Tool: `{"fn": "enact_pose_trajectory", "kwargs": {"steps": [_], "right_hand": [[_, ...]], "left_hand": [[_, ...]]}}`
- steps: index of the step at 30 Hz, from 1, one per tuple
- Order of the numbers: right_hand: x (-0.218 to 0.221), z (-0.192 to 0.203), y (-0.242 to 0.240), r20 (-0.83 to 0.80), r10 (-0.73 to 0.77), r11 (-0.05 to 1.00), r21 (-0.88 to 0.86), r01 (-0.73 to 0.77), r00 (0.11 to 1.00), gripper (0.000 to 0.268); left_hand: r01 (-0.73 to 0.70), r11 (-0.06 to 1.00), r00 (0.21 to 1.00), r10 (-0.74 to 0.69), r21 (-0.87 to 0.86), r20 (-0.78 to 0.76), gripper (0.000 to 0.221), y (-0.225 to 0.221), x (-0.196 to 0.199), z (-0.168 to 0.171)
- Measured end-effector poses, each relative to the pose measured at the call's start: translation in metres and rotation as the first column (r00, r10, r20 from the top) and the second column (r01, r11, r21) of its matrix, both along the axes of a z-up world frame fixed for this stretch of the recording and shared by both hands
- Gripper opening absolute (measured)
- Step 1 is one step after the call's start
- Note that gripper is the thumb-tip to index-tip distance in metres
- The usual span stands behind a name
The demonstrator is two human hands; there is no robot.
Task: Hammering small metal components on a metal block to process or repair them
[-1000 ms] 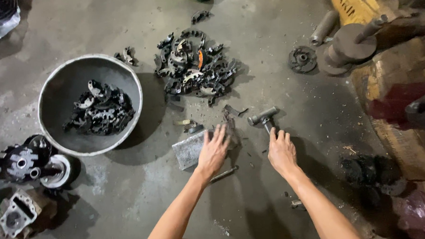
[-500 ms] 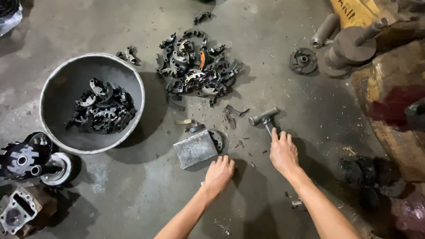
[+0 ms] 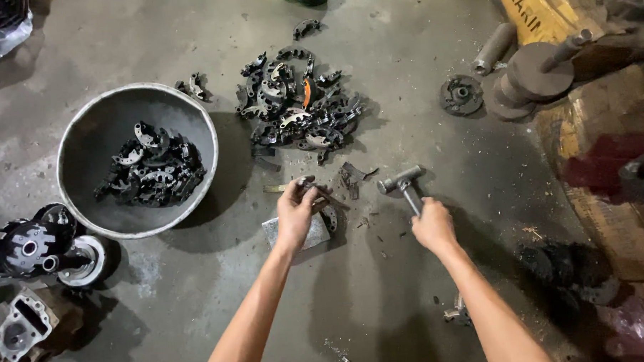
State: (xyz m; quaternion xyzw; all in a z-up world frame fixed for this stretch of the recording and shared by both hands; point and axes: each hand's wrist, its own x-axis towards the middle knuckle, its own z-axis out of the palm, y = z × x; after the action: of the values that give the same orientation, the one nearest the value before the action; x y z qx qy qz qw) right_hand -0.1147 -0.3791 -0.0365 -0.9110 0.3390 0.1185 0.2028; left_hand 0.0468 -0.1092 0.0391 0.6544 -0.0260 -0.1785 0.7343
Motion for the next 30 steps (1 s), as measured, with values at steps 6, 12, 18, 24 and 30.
{"fn": "enact_pose_trajectory", "kwargs": {"steps": [6,12,18,24,30], "right_hand": [[-0.009,0.085,0.047,0.275,-0.369,0.886,0.392,0.247,0.888,0.027],[0.001,0.168,0.095,0.578,-0.281,0.952,0.267,0.148,0.766,0.042],[0.003,0.186,0.104,0.726,-0.160,0.940,0.319,-0.122,0.669,0.015],[0.002,0.184,0.108,0.746,-0.091,0.927,0.305,-0.217,0.660,0.007],[0.005,0.195,0.111,0.730,-0.085,0.909,0.335,-0.247,0.679,0.020]], "left_hand": [[-0.015,1.000,0.999,0.014,0.020,0.048,0.027,0.005,0.001,-0.003],[0.032,0.934,0.808,-0.234,0.356,0.541,0.020,0.002,0.001,0.007],[0.114,0.904,0.731,-0.358,0.412,0.582,0.025,0.000,0.004,-0.010],[0.147,0.903,0.713,-0.380,0.404,0.589,0.017,-0.002,0.008,0.000],[0.176,0.894,0.707,-0.407,0.413,0.579,0.018,-0.005,0.007,0.006]]}}
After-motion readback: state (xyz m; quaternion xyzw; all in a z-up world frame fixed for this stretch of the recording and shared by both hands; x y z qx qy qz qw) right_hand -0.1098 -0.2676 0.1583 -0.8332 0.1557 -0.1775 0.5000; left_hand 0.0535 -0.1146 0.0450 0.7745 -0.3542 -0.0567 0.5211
